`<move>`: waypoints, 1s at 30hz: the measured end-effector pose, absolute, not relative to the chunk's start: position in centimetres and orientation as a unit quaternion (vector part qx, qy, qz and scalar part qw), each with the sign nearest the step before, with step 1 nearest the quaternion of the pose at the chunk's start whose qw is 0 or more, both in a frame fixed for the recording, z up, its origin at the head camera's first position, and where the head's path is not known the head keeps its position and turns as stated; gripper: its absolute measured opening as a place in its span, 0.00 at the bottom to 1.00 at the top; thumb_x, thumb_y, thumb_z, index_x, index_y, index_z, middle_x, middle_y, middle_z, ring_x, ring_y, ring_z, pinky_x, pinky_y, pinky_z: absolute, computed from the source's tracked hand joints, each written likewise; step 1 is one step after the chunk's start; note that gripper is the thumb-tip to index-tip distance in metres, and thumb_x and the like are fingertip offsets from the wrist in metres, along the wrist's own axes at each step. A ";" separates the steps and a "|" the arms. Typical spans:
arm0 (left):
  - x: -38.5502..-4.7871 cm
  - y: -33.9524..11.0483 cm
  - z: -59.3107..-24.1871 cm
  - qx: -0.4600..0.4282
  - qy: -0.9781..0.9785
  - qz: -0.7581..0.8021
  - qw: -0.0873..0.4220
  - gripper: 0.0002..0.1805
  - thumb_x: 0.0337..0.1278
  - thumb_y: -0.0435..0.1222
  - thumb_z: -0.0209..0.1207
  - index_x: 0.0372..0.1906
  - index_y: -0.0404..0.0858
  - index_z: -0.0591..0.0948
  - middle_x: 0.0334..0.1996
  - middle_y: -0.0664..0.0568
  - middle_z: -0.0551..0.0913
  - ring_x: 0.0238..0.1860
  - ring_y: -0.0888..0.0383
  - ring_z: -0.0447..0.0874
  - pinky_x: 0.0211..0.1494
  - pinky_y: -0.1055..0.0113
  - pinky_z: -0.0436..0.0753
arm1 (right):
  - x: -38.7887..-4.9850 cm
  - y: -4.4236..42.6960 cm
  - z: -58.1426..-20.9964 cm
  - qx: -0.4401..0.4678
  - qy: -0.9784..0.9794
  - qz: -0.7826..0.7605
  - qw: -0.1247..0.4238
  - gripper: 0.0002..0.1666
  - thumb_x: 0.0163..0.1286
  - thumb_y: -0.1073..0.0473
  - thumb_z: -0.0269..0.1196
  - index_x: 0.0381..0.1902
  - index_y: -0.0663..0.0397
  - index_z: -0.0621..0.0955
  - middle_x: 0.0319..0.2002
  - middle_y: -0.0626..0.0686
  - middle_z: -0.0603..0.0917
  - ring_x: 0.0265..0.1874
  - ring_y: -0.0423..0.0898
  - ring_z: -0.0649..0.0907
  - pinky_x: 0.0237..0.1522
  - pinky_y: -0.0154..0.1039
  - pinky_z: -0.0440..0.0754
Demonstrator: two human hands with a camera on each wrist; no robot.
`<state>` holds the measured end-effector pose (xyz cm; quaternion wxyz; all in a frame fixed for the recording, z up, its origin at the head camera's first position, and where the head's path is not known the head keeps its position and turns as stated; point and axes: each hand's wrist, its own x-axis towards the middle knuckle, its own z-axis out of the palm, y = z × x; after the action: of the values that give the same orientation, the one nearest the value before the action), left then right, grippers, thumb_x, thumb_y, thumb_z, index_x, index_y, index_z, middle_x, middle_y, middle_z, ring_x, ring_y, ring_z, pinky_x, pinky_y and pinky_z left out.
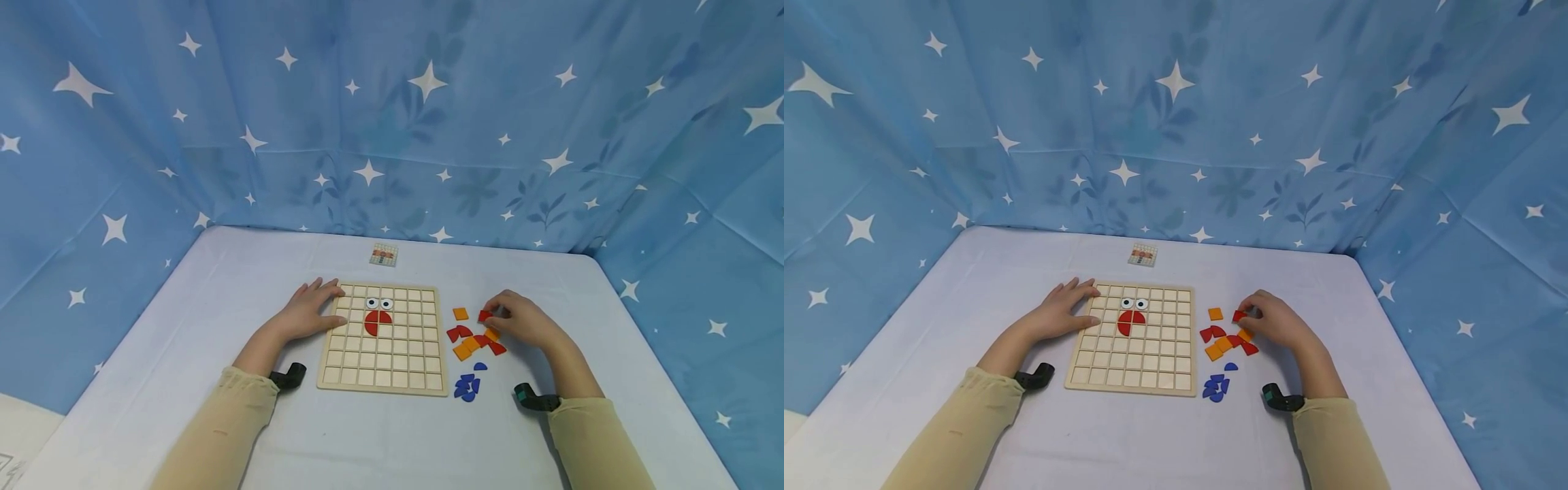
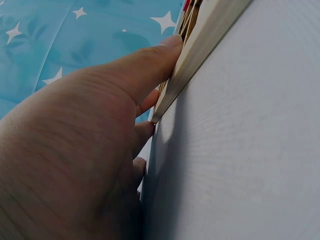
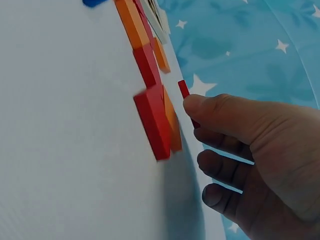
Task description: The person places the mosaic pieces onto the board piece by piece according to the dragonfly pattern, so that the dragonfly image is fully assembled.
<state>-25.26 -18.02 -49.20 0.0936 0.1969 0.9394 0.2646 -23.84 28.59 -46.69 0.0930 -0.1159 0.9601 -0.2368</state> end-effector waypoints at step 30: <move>-25.0 -18.0 -48.8 0.196 0.939 0.266 0.096 0.35 0.59 0.57 0.63 0.68 0.48 0.71 0.79 0.48 0.55 0.80 0.40 0.40 0.81 0.42 0.39 | -24.0 14.2 -43.4 -0.290 0.917 -0.249 0.117 0.08 0.69 0.51 0.66 0.45 0.37 0.82 0.43 0.41 0.79 0.36 0.42 0.76 0.39 0.37 0.78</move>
<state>-25.01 -18.04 -48.79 0.0962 0.1960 0.9390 0.2658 -24.00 14.22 -43.43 0.1170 -0.2898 0.9168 -0.2487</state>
